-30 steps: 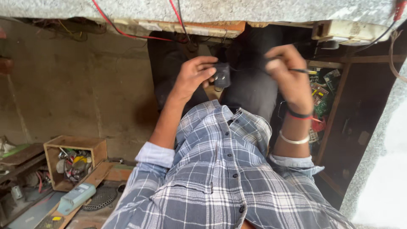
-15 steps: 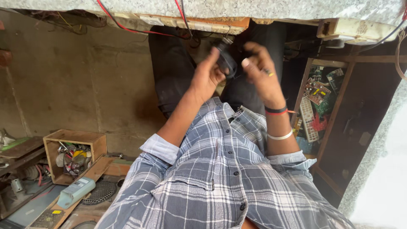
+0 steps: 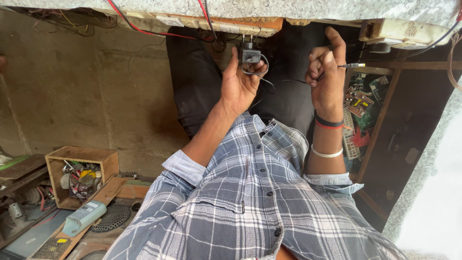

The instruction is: The person uses a multimeter to test points on a green circuit board placed on a workbench. They hold the red and black probes to various pads and traces, then briefly lift the board and set it down again.

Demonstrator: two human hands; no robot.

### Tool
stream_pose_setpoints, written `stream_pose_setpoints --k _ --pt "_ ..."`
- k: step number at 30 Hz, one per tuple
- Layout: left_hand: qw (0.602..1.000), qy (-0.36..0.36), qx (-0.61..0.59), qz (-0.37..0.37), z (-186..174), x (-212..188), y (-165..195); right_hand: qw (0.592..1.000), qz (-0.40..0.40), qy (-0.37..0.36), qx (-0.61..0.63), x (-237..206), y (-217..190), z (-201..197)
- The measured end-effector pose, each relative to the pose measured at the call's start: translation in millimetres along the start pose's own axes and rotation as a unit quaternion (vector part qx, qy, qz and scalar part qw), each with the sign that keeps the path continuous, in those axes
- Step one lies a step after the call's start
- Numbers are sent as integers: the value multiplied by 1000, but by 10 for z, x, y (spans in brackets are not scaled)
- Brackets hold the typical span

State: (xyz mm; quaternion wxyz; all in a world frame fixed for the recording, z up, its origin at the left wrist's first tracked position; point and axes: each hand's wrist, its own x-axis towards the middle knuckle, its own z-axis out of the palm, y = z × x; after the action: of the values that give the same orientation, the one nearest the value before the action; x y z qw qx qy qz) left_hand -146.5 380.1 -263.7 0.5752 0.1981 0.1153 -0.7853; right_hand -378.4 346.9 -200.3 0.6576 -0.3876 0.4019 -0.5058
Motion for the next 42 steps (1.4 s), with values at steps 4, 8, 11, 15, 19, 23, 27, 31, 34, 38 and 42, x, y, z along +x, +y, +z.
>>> stream_pose_setpoints --k 4,8,11,15,19,23,27,31,34,38,42 --pt "998 -52 -31 1 38 57 44 1000 -1 3 -18 -23 0 -20" --pt "998 -59 -28 5 54 167 112 1000 -20 1 -16 -29 -27 -47" --pt "997 -76 -14 -3 35 179 121 999 -31 10 -21 -8 -60 -60" --pt "997 -40 60 -3 24 196 275 995 -20 48 -88 46 -117 -50" --pt "962 101 234 100 46 85 480 992 -3 76 -105 73 -202 -8" --pt "888 133 326 295 191 -291 241 976 21 34 -216 139 -209 104" --pt "717 -51 598 355 603 -540 -189 938 3 -32 -344 254 -42 286" --pt "514 -107 744 412 1087 -367 -340 863 -158 -189 -441 263 21 408" --pt "532 -96 733 412 1244 -260 -286 783 -254 -174 -540 204 -99 476" --pt "600 -74 685 407 1246 -176 -225 900 -109 -63 -417 10 -386 483" --pt "638 -101 652 397 1224 -151 -290 952 -148 -7 -269 -83 -451 442"
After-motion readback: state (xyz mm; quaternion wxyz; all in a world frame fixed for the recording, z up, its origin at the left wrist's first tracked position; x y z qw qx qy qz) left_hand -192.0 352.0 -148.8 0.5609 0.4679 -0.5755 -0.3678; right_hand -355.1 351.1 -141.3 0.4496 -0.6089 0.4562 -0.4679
